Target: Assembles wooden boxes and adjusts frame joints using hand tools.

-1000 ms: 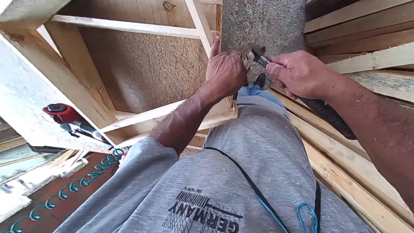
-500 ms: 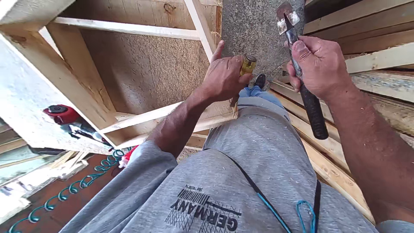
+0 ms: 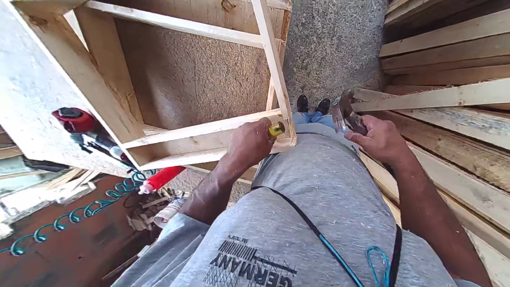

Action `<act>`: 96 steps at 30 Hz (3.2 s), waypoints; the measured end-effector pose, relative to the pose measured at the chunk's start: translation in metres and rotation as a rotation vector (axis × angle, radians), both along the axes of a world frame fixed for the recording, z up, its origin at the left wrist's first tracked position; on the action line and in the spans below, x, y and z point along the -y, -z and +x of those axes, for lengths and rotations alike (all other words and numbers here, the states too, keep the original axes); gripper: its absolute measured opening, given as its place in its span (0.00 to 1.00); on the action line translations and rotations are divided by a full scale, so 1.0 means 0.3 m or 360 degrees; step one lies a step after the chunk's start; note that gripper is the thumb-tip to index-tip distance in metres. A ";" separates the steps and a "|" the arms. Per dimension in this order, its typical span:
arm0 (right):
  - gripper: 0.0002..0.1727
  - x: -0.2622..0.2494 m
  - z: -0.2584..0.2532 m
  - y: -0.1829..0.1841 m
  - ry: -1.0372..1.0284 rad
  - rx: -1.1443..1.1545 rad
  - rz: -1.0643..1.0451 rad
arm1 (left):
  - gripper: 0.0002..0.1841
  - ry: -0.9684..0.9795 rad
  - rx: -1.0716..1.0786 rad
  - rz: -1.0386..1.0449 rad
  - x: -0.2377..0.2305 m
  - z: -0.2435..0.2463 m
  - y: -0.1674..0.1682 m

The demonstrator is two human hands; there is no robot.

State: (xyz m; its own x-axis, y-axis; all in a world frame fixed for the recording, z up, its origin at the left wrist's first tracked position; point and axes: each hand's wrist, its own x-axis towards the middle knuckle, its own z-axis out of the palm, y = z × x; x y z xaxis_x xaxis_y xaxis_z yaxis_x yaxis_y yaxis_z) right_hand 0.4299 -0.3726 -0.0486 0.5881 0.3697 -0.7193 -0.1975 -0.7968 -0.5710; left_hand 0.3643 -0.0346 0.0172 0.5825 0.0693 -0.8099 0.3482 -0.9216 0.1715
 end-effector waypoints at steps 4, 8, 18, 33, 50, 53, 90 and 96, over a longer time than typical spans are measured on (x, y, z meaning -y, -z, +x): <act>0.24 -0.028 -0.013 0.011 -0.0293 -0.0044 -0.0065 | 0.18 -0.0125 0.0215 0.0022 0.122 -0.057 0.058; 0.24 -0.038 -0.008 0.031 -0.0339 -0.0043 -0.0045 | 0.22 -0.0222 0.0027 0.0298 0.230 -0.004 0.092; 0.24 0.065 0.053 0.119 -0.0555 -0.0088 -0.0001 | 0.11 -0.0611 -0.0095 0.0364 0.304 0.022 0.117; 0.26 0.220 0.112 0.155 -0.0634 -0.0087 -0.0081 | 0.06 -0.0231 0.1319 -0.0399 0.175 -0.157 0.212; 0.28 0.165 0.217 0.093 -0.0872 -0.0023 0.0018 | 0.08 -0.1149 0.0887 -0.0235 0.216 -0.261 -0.066; 0.29 0.115 0.226 0.057 -0.1067 -0.0013 0.0083 | 0.14 -0.1607 0.0908 -0.0272 0.274 -0.315 -0.019; 0.23 -0.008 0.351 -0.296 -0.0133 0.0003 0.1104 | 0.07 -0.1303 0.1805 -0.0117 0.447 0.197 0.244; 0.31 -0.115 0.344 -0.233 -0.0742 0.0437 0.0749 | 0.03 -0.1327 0.1829 -0.0142 0.440 0.197 0.244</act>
